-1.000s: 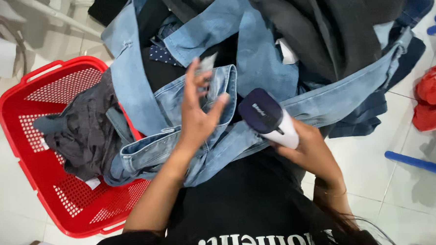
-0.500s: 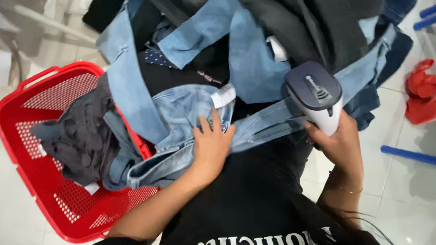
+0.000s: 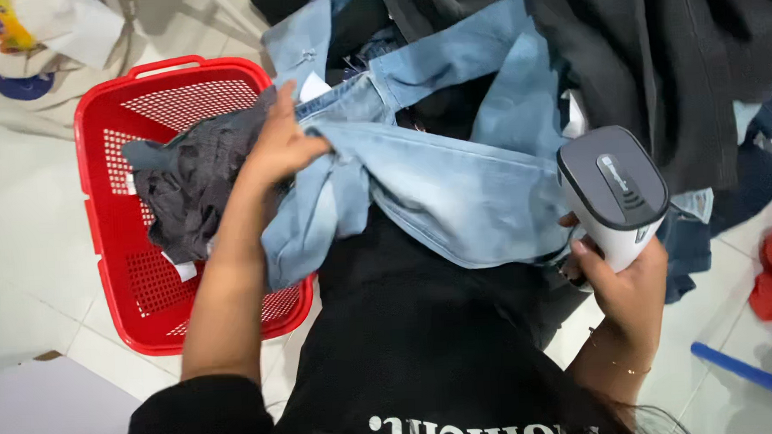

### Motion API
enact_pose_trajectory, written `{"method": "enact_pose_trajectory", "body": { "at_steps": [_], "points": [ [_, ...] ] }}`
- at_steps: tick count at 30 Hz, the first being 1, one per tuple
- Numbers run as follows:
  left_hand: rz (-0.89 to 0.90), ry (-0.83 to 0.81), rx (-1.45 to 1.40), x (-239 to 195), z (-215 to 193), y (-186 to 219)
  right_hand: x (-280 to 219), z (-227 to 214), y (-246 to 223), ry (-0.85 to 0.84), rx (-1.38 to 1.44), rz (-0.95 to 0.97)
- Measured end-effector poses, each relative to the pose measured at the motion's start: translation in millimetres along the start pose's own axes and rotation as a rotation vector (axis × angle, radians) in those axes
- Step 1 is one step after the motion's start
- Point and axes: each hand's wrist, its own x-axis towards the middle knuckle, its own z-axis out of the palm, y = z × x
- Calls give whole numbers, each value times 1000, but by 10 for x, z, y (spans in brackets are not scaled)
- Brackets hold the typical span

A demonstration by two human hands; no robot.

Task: The person scans the price tags on various clothing items using a handheld barcode scanner. They pick up each item from a pile, scan the tag, and place it into a red basket. The items include jeans, shirts, and jackets.

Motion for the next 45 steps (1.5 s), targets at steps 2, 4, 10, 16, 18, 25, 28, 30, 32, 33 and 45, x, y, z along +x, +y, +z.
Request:
{"method": "enact_pose_trajectory", "body": {
  "at_steps": [2, 4, 10, 16, 18, 25, 28, 30, 32, 33, 45],
  "points": [
    [-78, 25, -36, 143, 25, -17, -1, 34, -10, 3, 18, -6],
    [-290, -69, 98, 159, 27, 141, -6, 70, -44, -26, 71, 18],
    [-122, -31, 189, 211, 119, -184, 15, 175, -21, -101, 72, 15],
    [38, 117, -7, -507, 2, 246, 38, 178, 40, -109, 47, 35],
    [-9, 165, -136, -930, -377, 583, 117, 127, 158, -136, 29, -15],
    [-194, 559, -115, -2284, -1640, 118, 220, 280, -4, -110, 27, -24],
    [-630, 682, -2, -2239, -1838, -136, 276, 275, 186, -132, -30, -30],
    [-687, 700, 161, -1958, -1790, -836, 276, 381, 81, -188, 24, -19],
    [-738, 709, 324, -1652, -1479, -1356, 266, 461, -23, -239, 75, -6],
    [-767, 792, 462, -1485, -1186, -1523, 261, 488, -63, -241, 69, -9],
    [-29, 717, 630, -1256, -320, -575, 378, 441, 137, -211, -16, 14]
  ]
}}
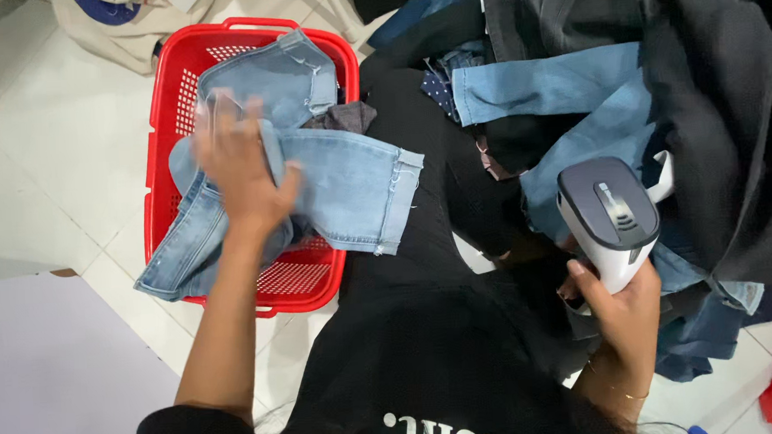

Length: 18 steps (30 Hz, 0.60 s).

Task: The person scans the price tags on various clothing items using a handheld barcode scanner. They pick up each item from a pile, scan the tag, and place it into a red basket. The items include jeans, shirts, and jackets.

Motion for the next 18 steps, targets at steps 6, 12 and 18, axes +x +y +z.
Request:
{"method": "enact_pose_trajectory", "body": {
  "at_steps": [6, 12, 18],
  "points": [
    [286, -372, -101, -87, 404, 347, 22, 77, -64, 23, 3, 12],
    [37, -107, -307, -70, 579, -99, 74, 92, -157, -33, 16, -13],
    [-130, 96, 215, 285, 365, -500, 178, 126, -173, -11, -47, -84]
  ]
}}
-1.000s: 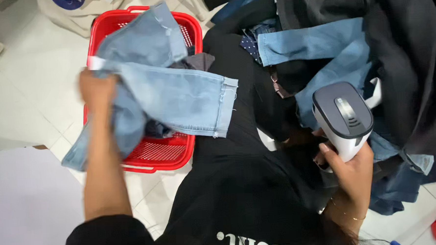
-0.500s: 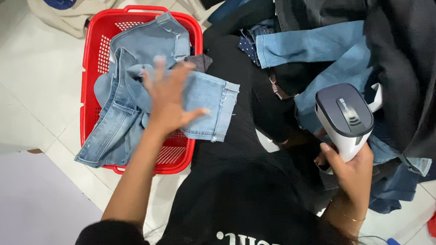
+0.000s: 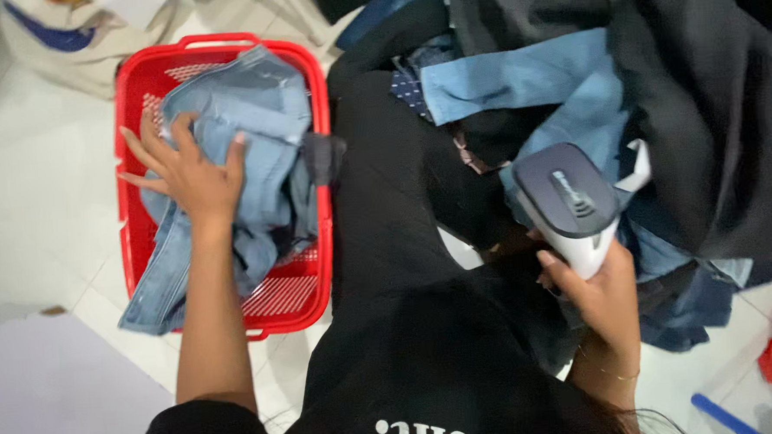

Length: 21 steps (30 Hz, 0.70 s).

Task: The person scans the price tags on various clothing items using a handheld barcode scanner. They pick up each item from a pile, scan the tag, and place it into a red basket. The items include jeans, shirts, and jackets.

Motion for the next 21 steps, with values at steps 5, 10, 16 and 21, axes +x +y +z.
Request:
{"method": "enact_pose_trajectory", "body": {
  "at_steps": [5, 10, 16, 21],
  "points": [
    [195, -133, 81, -61, 476, 181, 36, 13, 110, 48, -17, 24],
    [367, -24, 285, -114, 970, 283, 84, 141, 235, 39, -86, -41],
    [339, -141, 140, -130, 298, 213, 164, 28, 60, -43, -44, -103],
    [364, -241, 129, -420, -716, -210, 160, -67, 23, -153, -28, -26]
  ]
}}
